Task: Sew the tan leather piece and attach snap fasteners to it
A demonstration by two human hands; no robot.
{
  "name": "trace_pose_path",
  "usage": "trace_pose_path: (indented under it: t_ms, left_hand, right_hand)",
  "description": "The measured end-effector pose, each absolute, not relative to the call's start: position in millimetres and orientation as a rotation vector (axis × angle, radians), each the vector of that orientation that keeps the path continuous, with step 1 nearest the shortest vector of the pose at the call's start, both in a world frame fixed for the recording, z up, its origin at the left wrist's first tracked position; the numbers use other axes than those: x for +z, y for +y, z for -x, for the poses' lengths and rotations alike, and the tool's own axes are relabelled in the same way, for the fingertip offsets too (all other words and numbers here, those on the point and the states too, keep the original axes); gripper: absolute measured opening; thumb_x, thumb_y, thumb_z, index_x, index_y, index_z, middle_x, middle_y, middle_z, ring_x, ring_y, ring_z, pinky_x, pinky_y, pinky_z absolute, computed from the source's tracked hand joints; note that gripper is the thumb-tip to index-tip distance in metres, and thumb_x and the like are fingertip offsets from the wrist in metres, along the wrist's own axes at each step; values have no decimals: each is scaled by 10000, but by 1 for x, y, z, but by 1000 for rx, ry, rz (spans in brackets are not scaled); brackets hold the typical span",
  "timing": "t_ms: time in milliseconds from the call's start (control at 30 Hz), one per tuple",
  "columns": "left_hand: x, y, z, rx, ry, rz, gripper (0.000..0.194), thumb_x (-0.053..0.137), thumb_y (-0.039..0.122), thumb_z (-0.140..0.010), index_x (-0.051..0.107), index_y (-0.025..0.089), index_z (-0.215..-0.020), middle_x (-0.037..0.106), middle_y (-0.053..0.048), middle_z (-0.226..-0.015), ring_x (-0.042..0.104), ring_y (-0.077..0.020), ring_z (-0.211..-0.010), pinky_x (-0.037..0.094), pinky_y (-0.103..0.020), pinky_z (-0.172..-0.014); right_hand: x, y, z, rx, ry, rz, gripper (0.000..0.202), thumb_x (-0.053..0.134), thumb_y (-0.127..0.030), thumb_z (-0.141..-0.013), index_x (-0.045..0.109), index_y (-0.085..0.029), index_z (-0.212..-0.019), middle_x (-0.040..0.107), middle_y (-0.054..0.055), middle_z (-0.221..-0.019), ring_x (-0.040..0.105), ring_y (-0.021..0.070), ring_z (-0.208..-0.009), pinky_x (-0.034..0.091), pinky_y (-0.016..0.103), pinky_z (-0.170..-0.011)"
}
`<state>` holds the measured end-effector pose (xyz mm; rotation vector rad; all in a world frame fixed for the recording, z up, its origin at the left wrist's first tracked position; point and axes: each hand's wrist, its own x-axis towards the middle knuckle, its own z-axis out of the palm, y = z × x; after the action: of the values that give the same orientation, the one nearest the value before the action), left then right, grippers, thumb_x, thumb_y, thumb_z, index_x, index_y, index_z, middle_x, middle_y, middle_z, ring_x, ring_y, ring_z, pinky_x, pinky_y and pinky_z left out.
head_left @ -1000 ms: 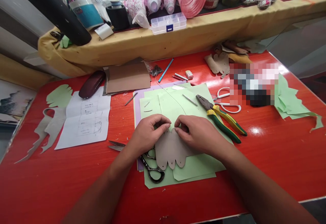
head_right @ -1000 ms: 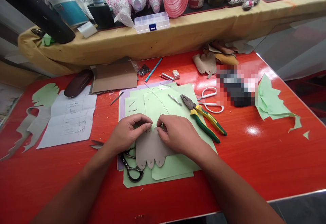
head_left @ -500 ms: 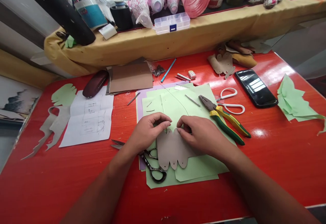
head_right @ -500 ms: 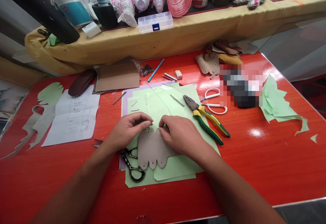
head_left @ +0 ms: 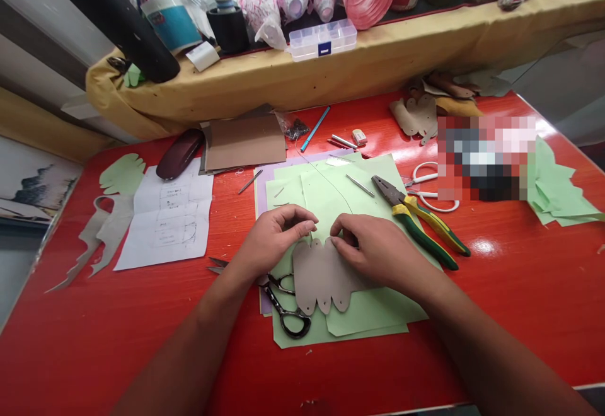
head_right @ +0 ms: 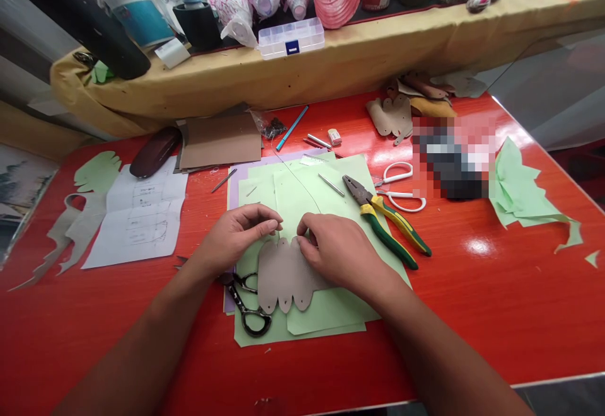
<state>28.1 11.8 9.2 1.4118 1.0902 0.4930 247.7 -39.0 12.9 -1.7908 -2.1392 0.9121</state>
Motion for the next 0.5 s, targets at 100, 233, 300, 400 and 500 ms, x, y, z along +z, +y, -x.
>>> trace_pose_path:
  t_ms: [100, 233, 300, 400, 500]
  left_hand:
    - [9, 13, -27, 485, 1090, -1417, 174, 703, 364, -922, 757, 214, -990, 741, -36, -979, 653, -193, -928, 502, -336, -853]
    - [8, 14, -27, 485, 1075, -1413, 178, 706, 372, -920, 758, 214, -984, 741, -39, -980, 652, -194, -928, 501, -338, -853]
    - [7, 14, -26, 486, 1071, -1384, 195, 708, 388, -921, 757, 214, -994, 744, -44, -989, 661, -201, -941, 505, -345, -859]
    - [6, 15, -24, 484, 1069, -1356, 204, 713, 396, -917, 755, 211, -993, 746, -46, -980, 673, -208, -950, 508, -351, -865]
    - [6, 16, -24, 483, 1067, -1355, 207, 716, 395, -915, 755, 207, -991, 745, -47, -976, 677, -210, -952, 510, -353, -870]
  right_hand:
    - [13, -39, -247, 911, -2143, 1791, 79, 610, -280, -957, 677, -239, -950, 729, -8, -803, 597, 173, -711, 301, 297, -610]
    - [14, -39, -247, 901, -2153, 1797, 80, 607, -286, -960, 673, -242, -947, 728, -9, -802, 599, 173, -713, 303, 296, -610]
    - [14, -39, -247, 899, -2154, 1799, 78, 608, -290, -959, 672, -246, -950, 729, -14, -804, 599, 173, -714, 305, 293, -610]
    - [13, -39, -247, 904, -2150, 1805, 79, 609, -292, -958, 675, -249, -954, 731, -16, -807, 599, 171, -710, 308, 291, -610]
    - [13, -38, -247, 907, -2150, 1803, 82, 612, -286, -955, 682, -244, -958, 733, -10, -810, 597, 168, -702, 309, 295, -607]
